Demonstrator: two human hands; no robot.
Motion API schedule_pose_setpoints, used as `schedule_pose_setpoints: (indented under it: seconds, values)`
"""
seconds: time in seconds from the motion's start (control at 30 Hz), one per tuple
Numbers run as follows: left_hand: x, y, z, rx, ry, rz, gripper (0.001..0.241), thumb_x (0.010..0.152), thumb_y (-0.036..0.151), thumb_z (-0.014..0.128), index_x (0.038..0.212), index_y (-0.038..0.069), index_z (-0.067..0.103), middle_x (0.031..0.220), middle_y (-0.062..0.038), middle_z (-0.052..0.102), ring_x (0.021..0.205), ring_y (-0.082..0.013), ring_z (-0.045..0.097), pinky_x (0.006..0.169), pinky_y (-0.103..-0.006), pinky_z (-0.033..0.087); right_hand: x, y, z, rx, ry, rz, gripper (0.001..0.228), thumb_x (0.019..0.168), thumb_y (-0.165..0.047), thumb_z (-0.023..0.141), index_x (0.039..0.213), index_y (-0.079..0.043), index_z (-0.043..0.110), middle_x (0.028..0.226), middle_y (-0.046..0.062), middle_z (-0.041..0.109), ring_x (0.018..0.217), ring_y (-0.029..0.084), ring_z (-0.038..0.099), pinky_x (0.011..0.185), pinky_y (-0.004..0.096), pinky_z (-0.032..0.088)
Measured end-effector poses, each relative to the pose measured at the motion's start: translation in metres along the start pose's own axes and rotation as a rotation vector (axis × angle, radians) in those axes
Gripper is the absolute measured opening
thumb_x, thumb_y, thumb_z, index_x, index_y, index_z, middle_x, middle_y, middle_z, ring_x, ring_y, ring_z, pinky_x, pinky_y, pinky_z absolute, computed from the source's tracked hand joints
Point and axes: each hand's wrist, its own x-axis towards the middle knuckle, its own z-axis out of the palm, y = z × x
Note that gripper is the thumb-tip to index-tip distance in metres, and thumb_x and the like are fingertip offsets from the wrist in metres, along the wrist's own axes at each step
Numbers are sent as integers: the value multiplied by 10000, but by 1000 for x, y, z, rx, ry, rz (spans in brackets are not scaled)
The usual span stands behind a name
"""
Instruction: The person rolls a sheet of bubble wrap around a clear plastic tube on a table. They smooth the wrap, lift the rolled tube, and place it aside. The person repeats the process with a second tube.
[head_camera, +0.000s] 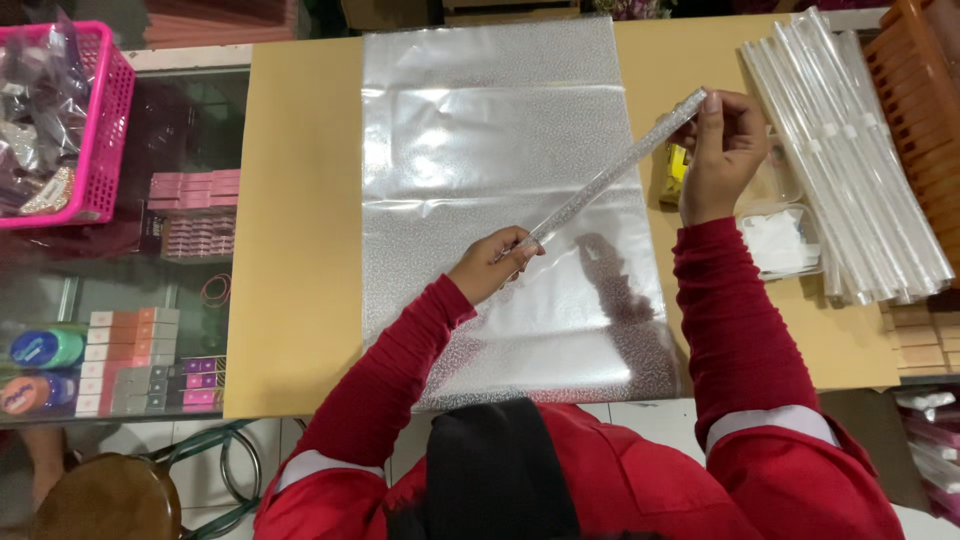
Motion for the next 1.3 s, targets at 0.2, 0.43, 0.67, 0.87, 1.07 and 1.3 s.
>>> schedule_pose_setpoints:
  seconds: [0.2, 0.43, 0.67, 0.87, 1.07, 1.3]
  values:
    - [6, -9, 0, 14, 0, 10, 157, 1035, 223, 598, 1073, 94, 679, 754, -29, 567, 609, -77, 551, 461, -180, 444, 1, -3, 1, 1, -10, -3, 183, 1099, -200, 615, 1105, -18, 641, 894, 119, 658, 741, 139, 658, 665, 307, 664]
    - [12, -13, -2, 55, 13, 19, 147, 1027, 239, 624, 1069, 115, 692, 749, -35, 593, 613, -88, 576, 476, -194, 475, 4, 3, -2, 2, -7, 9, 194, 1100, -209, 606, 1103, -19, 645, 880, 119, 666, 731, 139, 670, 664, 303, 658]
    - [0, -2, -8, 346, 63, 81, 195, 1037, 266, 605, 1122, 105, 675, 829, -103, 659, 763, -218, 648, 667, -345, 550, -2, 2, 2, -41, 15, 47, 206, 1105, -223, 568, 1035, -41, 636, 852, 120, 676, 716, 142, 685, 663, 307, 680]
    - [-16, -19, -28, 602, 80, 53, 235, 1059, 311, 544, 1197, 141, 630, 1032, -178, 689, 1034, -379, 688, 901, -488, 558, -36, 11, 14, -75, 33, 127, 196, 1099, -224, 570, 1001, -61, 620, 842, 98, 678, 706, 168, 723, 655, 320, 678]
    - [-46, -20, -53, 630, 59, 46, 243, 1040, 282, 558, 1186, 103, 633, 1018, -232, 692, 1068, -438, 671, 934, -510, 541, -76, 27, 25, -100, 40, 196, 164, 1048, -166, 704, 1008, -13, 661, 825, 132, 662, 719, 196, 716, 655, 351, 680]
    - [-56, -26, -63, 648, 48, 49, 257, 1050, 287, 544, 1192, 92, 633, 1008, -229, 693, 1065, -416, 677, 933, -504, 544, -88, 29, 28, -120, 52, 237, 121, 1050, -114, 671, 1009, -1, 677, 792, 106, 627, 712, 201, 715, 658, 368, 686]
